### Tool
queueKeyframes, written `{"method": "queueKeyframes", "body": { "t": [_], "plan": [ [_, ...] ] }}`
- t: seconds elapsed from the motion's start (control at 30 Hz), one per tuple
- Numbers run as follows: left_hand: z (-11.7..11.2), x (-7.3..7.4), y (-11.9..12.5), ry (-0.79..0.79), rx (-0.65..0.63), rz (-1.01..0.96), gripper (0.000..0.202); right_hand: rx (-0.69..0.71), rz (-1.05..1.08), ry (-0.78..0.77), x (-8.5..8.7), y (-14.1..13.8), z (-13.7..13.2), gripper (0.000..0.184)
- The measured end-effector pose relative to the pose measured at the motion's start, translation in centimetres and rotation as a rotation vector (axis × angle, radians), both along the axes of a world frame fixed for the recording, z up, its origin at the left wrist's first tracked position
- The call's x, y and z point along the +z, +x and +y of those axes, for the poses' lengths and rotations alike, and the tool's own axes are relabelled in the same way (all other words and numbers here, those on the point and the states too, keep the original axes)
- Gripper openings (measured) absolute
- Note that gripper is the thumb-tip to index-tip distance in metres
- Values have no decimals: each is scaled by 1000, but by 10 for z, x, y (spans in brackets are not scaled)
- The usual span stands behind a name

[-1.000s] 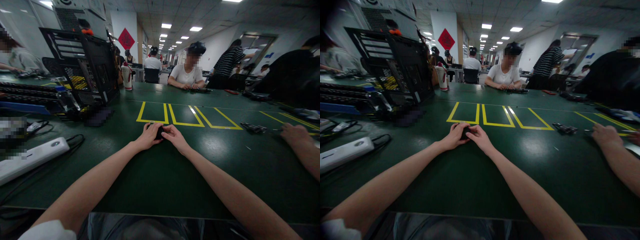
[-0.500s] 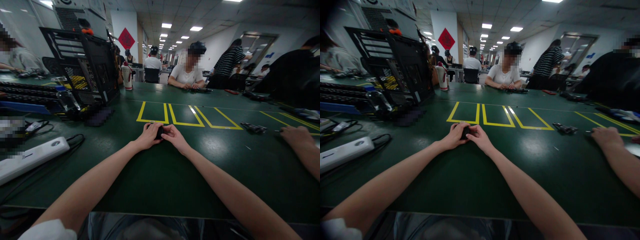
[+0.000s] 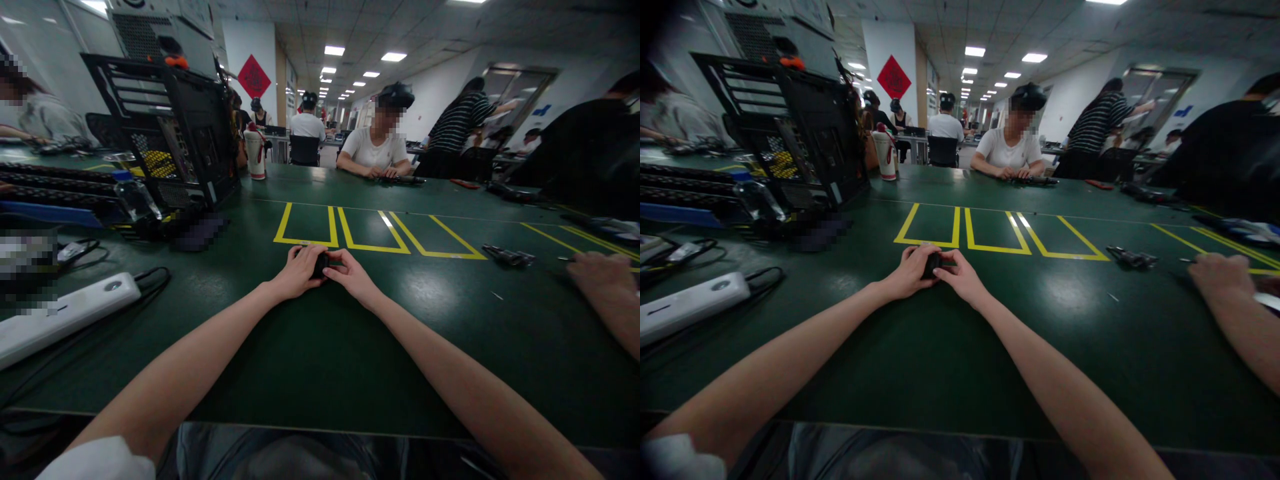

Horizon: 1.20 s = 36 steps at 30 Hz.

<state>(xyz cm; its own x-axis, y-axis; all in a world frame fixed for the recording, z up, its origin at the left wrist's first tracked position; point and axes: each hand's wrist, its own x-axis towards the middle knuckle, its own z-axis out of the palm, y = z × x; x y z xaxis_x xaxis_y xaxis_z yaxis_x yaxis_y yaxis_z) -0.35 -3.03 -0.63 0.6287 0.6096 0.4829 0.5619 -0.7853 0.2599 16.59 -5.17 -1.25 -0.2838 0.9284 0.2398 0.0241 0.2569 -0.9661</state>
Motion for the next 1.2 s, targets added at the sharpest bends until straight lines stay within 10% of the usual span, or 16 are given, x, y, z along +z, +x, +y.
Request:
{"method": "queueKeyframes", "body": {
  "t": [1.2],
  "plan": [
    [0, 0, 2, -17, 3, -11, 55, -57, 7, -11, 2, 0, 0, 29]
  ]
}}
